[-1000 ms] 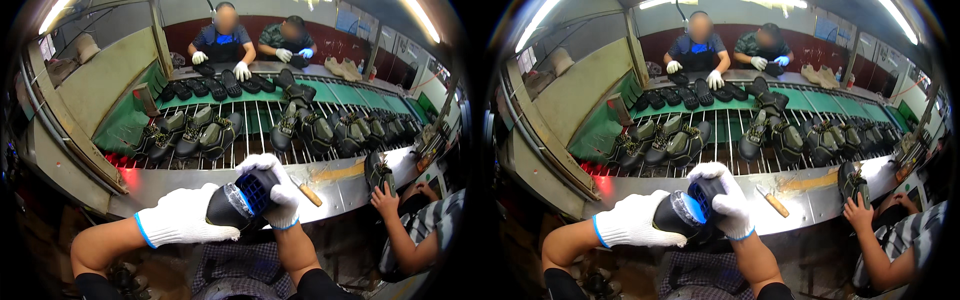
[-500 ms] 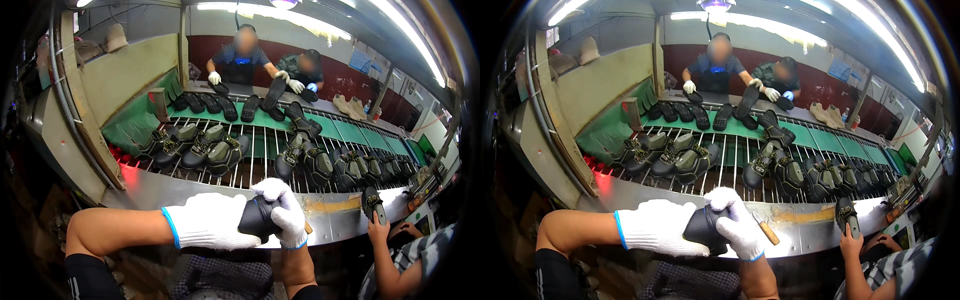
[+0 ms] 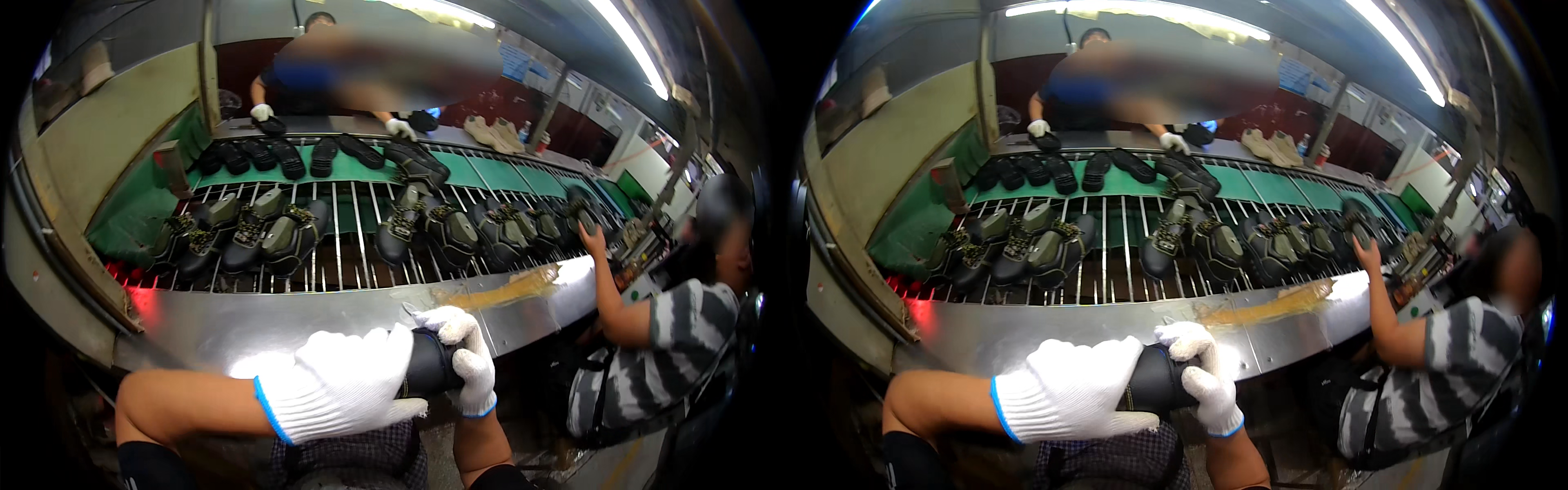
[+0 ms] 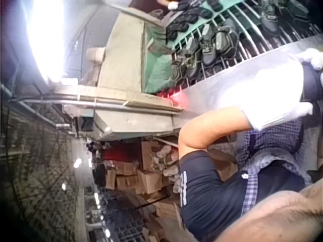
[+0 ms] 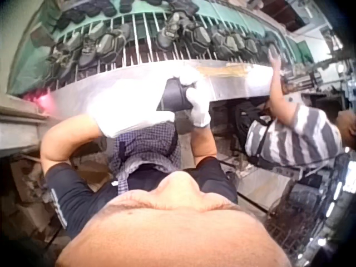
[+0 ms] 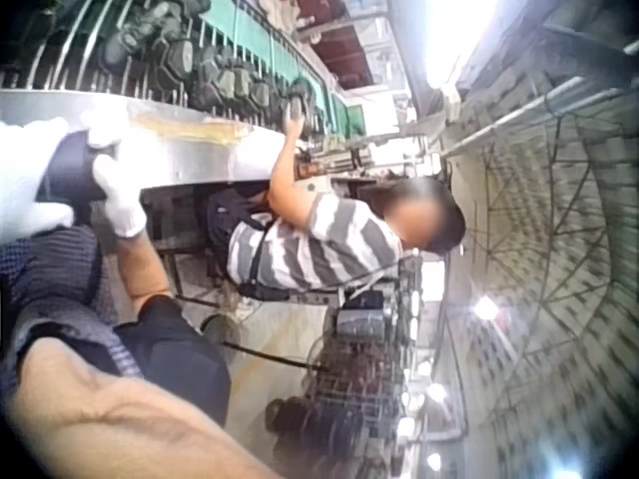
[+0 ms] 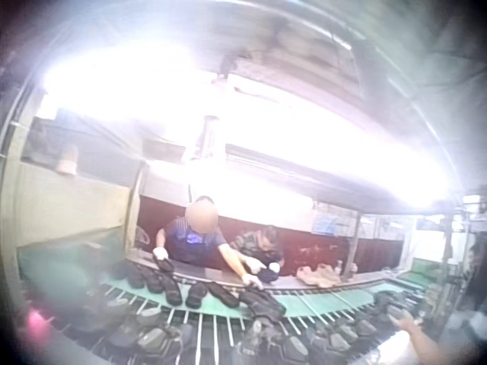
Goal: The person manipulates shoes on a production line, using a tool to work on the sole and upper parts of different boots, and moves various shoes between the conveyor and the workstation.
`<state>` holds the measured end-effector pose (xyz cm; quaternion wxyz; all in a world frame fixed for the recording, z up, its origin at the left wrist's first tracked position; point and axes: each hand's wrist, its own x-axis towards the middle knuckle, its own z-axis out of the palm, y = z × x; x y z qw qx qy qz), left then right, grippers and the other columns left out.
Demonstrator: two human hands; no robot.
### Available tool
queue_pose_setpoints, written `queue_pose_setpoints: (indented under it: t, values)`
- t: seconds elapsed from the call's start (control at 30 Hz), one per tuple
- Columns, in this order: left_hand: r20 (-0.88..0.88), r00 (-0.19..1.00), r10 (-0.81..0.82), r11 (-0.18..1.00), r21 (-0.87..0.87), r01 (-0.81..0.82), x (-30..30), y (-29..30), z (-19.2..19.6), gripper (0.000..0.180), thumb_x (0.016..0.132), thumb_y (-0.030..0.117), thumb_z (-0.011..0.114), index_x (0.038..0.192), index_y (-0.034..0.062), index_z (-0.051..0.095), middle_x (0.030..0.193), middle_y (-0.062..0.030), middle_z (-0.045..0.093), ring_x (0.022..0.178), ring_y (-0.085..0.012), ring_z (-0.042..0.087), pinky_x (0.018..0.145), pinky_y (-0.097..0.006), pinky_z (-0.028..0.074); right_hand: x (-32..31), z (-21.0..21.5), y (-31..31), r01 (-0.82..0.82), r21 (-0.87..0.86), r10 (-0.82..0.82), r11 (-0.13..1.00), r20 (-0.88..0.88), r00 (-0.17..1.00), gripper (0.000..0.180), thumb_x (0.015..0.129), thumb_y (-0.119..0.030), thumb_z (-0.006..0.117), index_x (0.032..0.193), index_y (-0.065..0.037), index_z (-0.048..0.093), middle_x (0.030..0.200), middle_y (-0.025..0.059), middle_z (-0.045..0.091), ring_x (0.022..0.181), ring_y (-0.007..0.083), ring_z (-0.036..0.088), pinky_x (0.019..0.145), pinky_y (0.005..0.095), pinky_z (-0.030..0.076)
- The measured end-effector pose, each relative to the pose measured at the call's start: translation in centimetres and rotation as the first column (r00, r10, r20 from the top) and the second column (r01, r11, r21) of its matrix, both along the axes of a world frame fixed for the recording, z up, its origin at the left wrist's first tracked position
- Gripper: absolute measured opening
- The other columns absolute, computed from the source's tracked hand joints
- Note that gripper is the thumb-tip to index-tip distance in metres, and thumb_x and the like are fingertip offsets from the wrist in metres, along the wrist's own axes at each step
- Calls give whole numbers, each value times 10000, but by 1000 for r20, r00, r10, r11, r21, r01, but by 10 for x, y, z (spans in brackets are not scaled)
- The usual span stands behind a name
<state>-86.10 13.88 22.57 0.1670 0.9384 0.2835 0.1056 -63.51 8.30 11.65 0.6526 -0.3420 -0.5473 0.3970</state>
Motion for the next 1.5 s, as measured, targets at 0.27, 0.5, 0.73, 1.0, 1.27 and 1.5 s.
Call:
queue_pose_setpoints:
  t: [0.27, 0.5, 0.73, 1.0, 1.27, 1.5]
  values:
    - [723, 660, -206, 973, 78, 219, 9, -11, -83, 795, 648, 405, 1021, 1201, -21, 640, 1077, -205, 701, 894, -399, 702, 784, -431, 589, -14, -16, -43, 414, 252, -446, 875, 81, 892, 232, 965, -250, 624, 1060, -39, 613, 1206, 195, 643, 1200, 360, 641, 1101, 536, 505]
    - [721, 638, -272, 961, 175, 212, 17, -39, -87, 543, 663, 249, 876, 1033, -53, 618, 1070, -202, 660, 829, -333, 671, 745, -366, 567, 5, 22, -77, 272, -94, -238, 958, 276, 931, 104, 942, -132, 619, 960, -31, 614, 1131, 163, 666, 1212, 337, 627, 1139, 519, 460]
    - [530, 730, -431, 899, 179, 400, 6, -62, -104, 308, 701, 108, 745, 966, -33, 680, 1043, -197, 691, 849, -313, 668, 708, -396, 574, -9, 37, -128, 294, -580, -108, 760, 334, 936, 571, 958, -139, 595, 1491, 65, 562, 1439, 227, 656, 1366, 291, 613, 1190, 392, 440]
    - [578, 550, -603, 782, 294, 549, -8, -80, -131, 316, 763, 140, 759, 1052, 14, 736, 1110, -148, 708, 908, -286, 692, 747, -389, 596, -29, 51, -164, 481, -622, 227, 618, 727, 647, 570, 1008, -342, 685, 1415, 47, 599, 1066, 283, 767, 933, 407, 793, 825, 414, 639]
    - [426, 514, -744, 666, 428, 611, -50, -103, -196, 383, 907, 220, 685, 1266, 99, 738, 1285, -103, 723, 1095, -273, 716, 995, -414, 598, -41, -4, -144, 405, -764, 510, 502, 640, 575, 532, 1016, -516, 650, 1173, -8, 630, 906, 279, 745, 848, 459, 753, 782, 488, 594]
    - [391, 508, -767, 641, 459, 615, -62, -105, -196, 366, 957, 204, 633, 1301, 115, 722, 1358, -95, 705, 1226, -272, 693, 1086, -415, 566, -30, -130, -133, -667, -675, 70, 316, -684, 726, 558, 1026, -248, 650, 1505, 9, 527, 1367, 161, 700, 1135, 230, 731, 1002, 380, 617]
